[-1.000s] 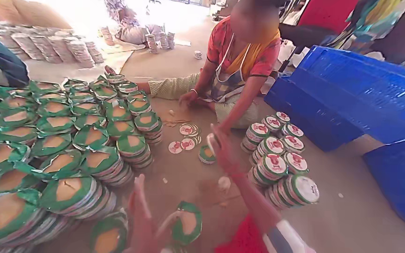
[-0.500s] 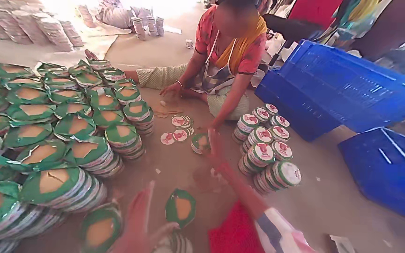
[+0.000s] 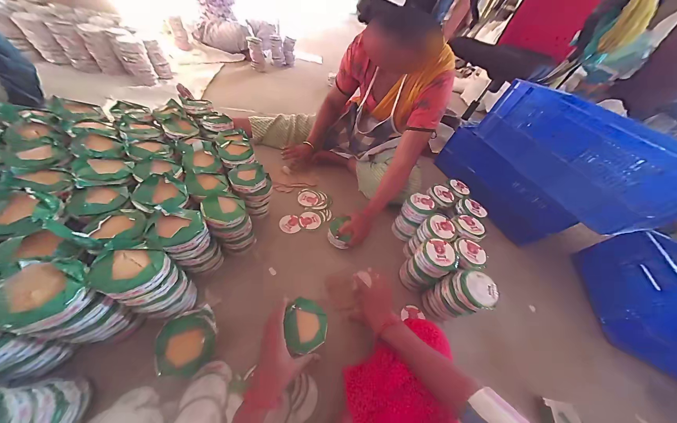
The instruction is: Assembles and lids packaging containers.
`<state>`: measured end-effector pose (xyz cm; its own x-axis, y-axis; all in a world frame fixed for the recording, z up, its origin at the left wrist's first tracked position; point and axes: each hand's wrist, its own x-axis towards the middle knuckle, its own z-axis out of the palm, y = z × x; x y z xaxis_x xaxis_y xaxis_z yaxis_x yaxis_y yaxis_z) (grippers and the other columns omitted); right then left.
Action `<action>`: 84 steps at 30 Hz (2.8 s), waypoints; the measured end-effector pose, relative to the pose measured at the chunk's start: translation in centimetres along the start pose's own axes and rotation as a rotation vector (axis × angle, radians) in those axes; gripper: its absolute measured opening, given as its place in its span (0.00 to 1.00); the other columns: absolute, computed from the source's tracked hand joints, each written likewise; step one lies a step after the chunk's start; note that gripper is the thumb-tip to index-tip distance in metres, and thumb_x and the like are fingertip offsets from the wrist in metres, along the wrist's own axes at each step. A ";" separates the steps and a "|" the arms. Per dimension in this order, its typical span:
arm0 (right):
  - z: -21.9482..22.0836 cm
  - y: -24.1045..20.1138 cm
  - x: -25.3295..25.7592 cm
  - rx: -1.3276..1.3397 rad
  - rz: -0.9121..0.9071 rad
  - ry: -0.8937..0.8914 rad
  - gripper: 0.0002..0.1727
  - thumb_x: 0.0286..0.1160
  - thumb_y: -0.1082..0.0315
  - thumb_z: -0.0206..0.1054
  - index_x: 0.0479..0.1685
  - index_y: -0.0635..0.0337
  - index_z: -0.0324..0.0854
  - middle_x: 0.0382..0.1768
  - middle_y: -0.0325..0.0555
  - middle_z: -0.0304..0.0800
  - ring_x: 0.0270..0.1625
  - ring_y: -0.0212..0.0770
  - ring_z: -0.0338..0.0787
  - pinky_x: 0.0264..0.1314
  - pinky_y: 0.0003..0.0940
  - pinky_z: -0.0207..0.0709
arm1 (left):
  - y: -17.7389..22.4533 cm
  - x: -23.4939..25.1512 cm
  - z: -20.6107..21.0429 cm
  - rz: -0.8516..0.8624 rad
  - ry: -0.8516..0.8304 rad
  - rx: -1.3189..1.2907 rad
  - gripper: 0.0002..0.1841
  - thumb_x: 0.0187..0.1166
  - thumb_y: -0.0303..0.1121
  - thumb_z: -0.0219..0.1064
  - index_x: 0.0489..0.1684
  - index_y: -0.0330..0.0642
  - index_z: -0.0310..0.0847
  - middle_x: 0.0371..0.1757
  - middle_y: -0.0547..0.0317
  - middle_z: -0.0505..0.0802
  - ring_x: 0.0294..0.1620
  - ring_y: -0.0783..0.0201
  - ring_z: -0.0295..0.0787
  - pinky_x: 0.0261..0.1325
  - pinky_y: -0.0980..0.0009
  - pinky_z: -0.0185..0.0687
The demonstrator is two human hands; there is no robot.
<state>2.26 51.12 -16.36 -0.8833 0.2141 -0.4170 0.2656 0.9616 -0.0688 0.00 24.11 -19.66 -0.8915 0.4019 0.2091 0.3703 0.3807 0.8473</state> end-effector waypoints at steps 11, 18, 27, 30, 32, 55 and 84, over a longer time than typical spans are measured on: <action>0.7 -4.6 -4.6 0.581 -0.487 0.470 0.41 0.71 0.26 0.57 0.75 0.44 0.83 0.86 0.58 0.67 0.91 0.71 0.53 0.86 0.75 0.50 | -1.4 -0.7 0.9 0.019 0.050 -0.132 0.58 0.42 0.48 0.91 0.83 0.34 0.67 0.80 0.38 0.78 0.81 0.44 0.73 0.83 0.50 0.69; -1.8 -7.6 -1.9 0.928 -0.562 0.261 0.30 0.78 0.70 0.64 0.81 0.68 0.69 0.75 0.55 0.82 0.76 0.44 0.83 0.80 0.41 0.76 | -0.8 0.7 -0.6 0.192 0.035 0.139 0.50 0.36 0.56 0.90 0.67 0.39 0.83 0.73 0.45 0.86 0.78 0.37 0.75 0.81 0.39 0.65; -0.6 -7.2 -1.3 0.623 -0.707 0.400 0.27 0.68 0.82 0.56 0.72 0.72 0.75 0.62 0.53 0.92 0.68 0.47 0.89 0.75 0.46 0.79 | 0.0 0.0 -0.5 0.138 0.058 0.164 0.56 0.37 0.51 0.91 0.75 0.29 0.74 0.62 0.34 0.88 0.66 0.36 0.84 0.69 0.46 0.81; -0.1 -7.1 -1.8 0.504 -0.657 0.414 0.29 0.67 0.80 0.59 0.73 0.66 0.77 0.65 0.52 0.90 0.71 0.55 0.86 0.74 0.51 0.79 | 0.1 -0.1 -0.6 0.109 0.019 0.250 0.50 0.40 0.54 0.90 0.74 0.42 0.82 0.64 0.35 0.87 0.67 0.34 0.83 0.67 0.44 0.82; -0.1 -7.1 -1.9 0.533 -0.620 0.388 0.28 0.68 0.78 0.58 0.73 0.62 0.79 0.68 0.49 0.89 0.73 0.54 0.84 0.75 0.50 0.78 | -0.4 -0.3 -0.4 0.177 0.082 0.299 0.47 0.40 0.59 0.88 0.69 0.47 0.87 0.63 0.38 0.89 0.66 0.33 0.83 0.66 0.41 0.81; 0.3 -1.8 -2.8 0.254 -0.629 0.349 0.34 0.69 0.79 0.57 0.74 0.37 0.83 0.80 0.41 0.79 0.89 0.64 0.63 0.82 0.73 0.60 | -1.5 -0.2 -0.1 0.321 0.186 0.425 0.46 0.45 0.68 0.79 0.65 0.43 0.89 0.58 0.45 0.94 0.58 0.38 0.90 0.57 0.43 0.86; 1.3 -11.1 -8.0 -0.208 -0.664 0.726 0.28 0.67 0.74 0.69 0.70 0.42 0.87 0.78 0.34 0.82 0.84 0.56 0.75 0.78 0.67 0.69 | -1.0 3.3 -5.6 0.143 -0.261 0.178 0.43 0.40 0.43 0.93 0.70 0.54 0.86 0.79 0.30 0.75 0.64 0.33 0.81 0.65 0.40 0.78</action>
<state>6.90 38.50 -13.48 -0.8681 -0.3902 0.3068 -0.3777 0.9203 0.1020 -4.82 20.35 -17.10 -0.7390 0.6525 0.1674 0.5467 0.4357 0.7151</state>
